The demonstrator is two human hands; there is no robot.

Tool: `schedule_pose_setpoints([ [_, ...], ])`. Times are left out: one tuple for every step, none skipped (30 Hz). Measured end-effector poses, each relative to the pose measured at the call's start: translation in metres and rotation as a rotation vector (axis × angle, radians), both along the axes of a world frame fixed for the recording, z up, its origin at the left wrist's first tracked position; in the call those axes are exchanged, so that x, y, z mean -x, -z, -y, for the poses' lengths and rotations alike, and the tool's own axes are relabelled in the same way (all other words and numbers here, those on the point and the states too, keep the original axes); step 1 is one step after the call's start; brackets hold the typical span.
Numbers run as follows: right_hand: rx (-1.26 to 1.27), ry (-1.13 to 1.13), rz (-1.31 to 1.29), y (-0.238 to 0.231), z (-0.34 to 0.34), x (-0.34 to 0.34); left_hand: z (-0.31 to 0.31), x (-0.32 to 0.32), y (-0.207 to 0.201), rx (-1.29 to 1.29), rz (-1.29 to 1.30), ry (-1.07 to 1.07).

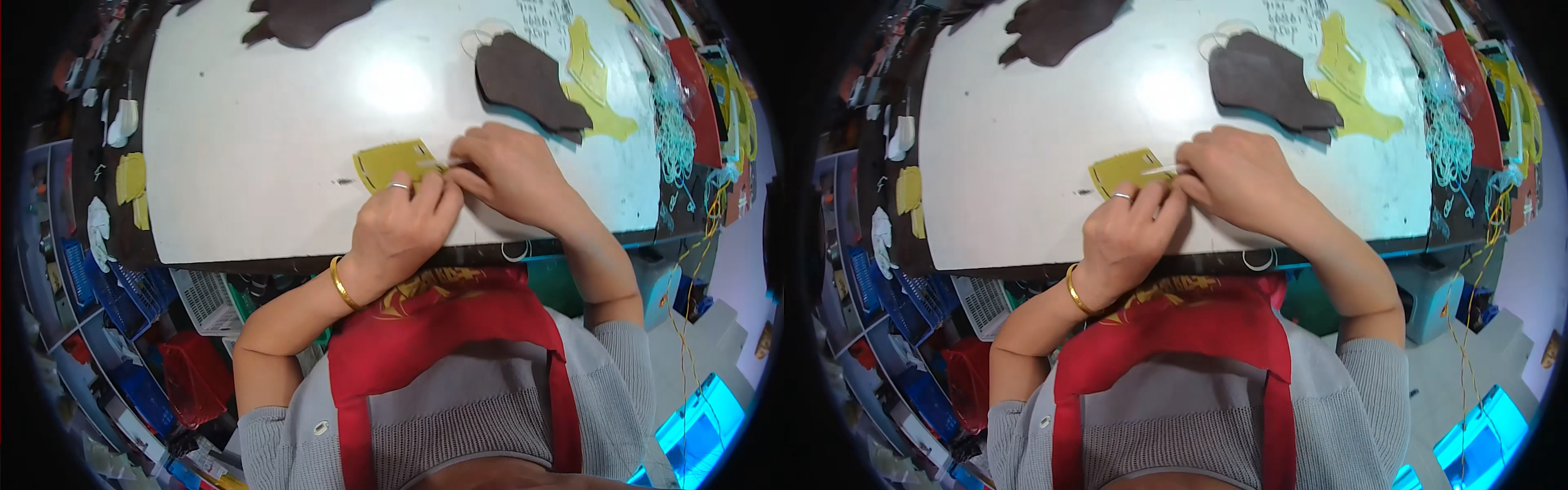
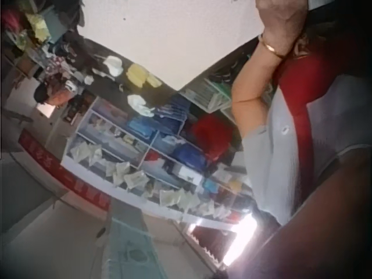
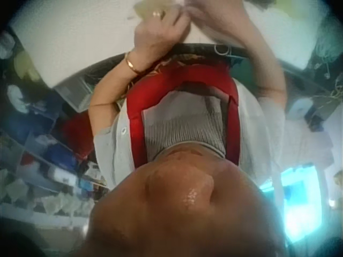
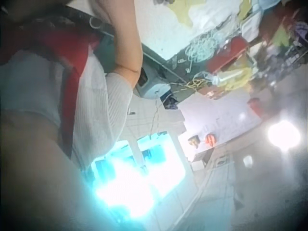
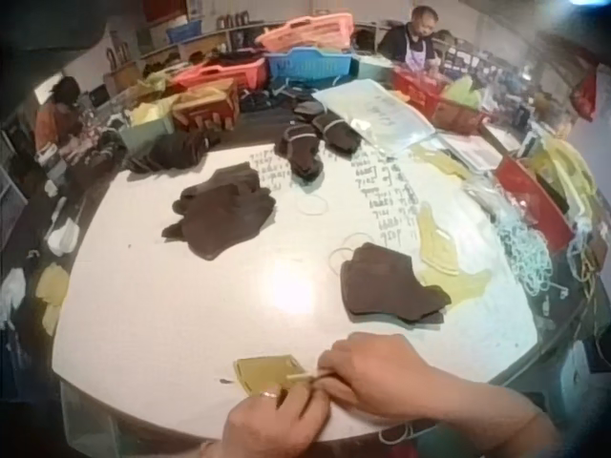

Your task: The person organizes cut leather pieces, places plastic stencils over them one by one, and traces marking lines onto the leather using a pen.

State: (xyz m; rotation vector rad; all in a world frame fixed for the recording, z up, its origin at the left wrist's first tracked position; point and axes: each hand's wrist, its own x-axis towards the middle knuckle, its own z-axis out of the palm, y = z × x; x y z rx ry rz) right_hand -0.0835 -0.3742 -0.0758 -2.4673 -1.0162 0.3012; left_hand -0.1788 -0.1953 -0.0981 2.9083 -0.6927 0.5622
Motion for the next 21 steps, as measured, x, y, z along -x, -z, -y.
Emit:
schedule_pose_setpoints([
  [-0.152, -0.042, -0.004, 0.001, 0.008, -0.004, -0.006, -0.011, 0.0, -0.013, 0.024, -0.013],
  [-0.192, 0.098, -0.159, -0.004, 0.02, -0.008, -0.016, -0.029, 0.003, 0.101, 0.098, 0.097],
  [-0.295, 0.224, -0.117, -0.002, 0.038, -0.016, -0.026, -0.048, 0.004, 0.213, 0.17, 0.206],
  [-0.413, 0.434, -0.33, -0.004, 0.054, -0.025, -0.04, -0.071, 0.006, 0.182, 0.197, 0.08],
  [-0.284, 0.497, -0.192, -0.012, 0.069, -0.036, -0.055, -0.095, 0.01, 0.153, 0.219, -0.046],
  [-0.068, 0.619, -0.054, -0.017, 0.076, -0.046, -0.071, -0.118, 0.01, 0.136, 0.234, -0.157],
  [-0.068, 0.614, -0.045, -0.019, 0.081, -0.048, -0.082, -0.133, 0.009, 0.119, 0.248, -0.266],
  [-0.115, 0.599, 0.071, -0.021, 0.085, -0.048, -0.089, -0.131, 0.012, 0.122, 0.253, -0.271],
  [-0.162, 0.58, 0.183, -0.022, 0.086, -0.046, -0.095, -0.125, 0.017, 0.093, 0.134, -0.281],
  [-0.29, 0.642, 0.096, -0.021, 0.084, -0.04, -0.095, -0.122, 0.022, 0.064, 0.012, -0.281],
  [-0.283, 0.652, 0.087, -0.023, 0.078, -0.032, -0.087, -0.103, 0.022, 0.083, -0.063, -0.201],
  [-0.407, 0.632, -0.016, -0.026, 0.069, -0.023, -0.078, -0.076, 0.021, 0.102, -0.075, -0.109],
  [-0.53, 0.617, -0.116, -0.024, 0.061, -0.017, -0.067, -0.047, 0.013, 0.126, -0.168, -0.022],
  [-0.596, 0.503, -0.098, -0.016, 0.054, -0.013, -0.061, -0.02, 0.01, 0.18, -0.131, 0.077],
  [-0.586, 0.511, -0.117, -0.015, 0.046, -0.008, -0.054, -0.001, 0.004, 0.195, -0.154, 0.091],
  [-0.517, 0.422, -0.235, -0.014, 0.038, -0.006, -0.05, 0.011, 0.004, 0.22, -0.135, 0.079],
  [-0.448, 0.33, -0.348, -0.013, 0.03, -0.006, -0.047, 0.016, 0.005, 0.247, -0.112, 0.065],
  [-0.371, 0.296, -0.402, -0.01, 0.022, -0.007, -0.048, 0.02, 0.007, 0.252, -0.126, 0.06],
  [-0.363, 0.292, -0.412, -0.006, 0.015, -0.008, -0.049, 0.023, 0.008, 0.307, -0.078, 0.044],
  [-0.339, 0.231, -0.42, 0.0, 0.009, -0.008, -0.05, 0.025, 0.009, 0.361, -0.028, 0.028],
  [-0.316, 0.17, -0.426, 0.004, 0.003, -0.006, -0.05, 0.027, 0.014, 0.366, -0.032, 0.021],
])
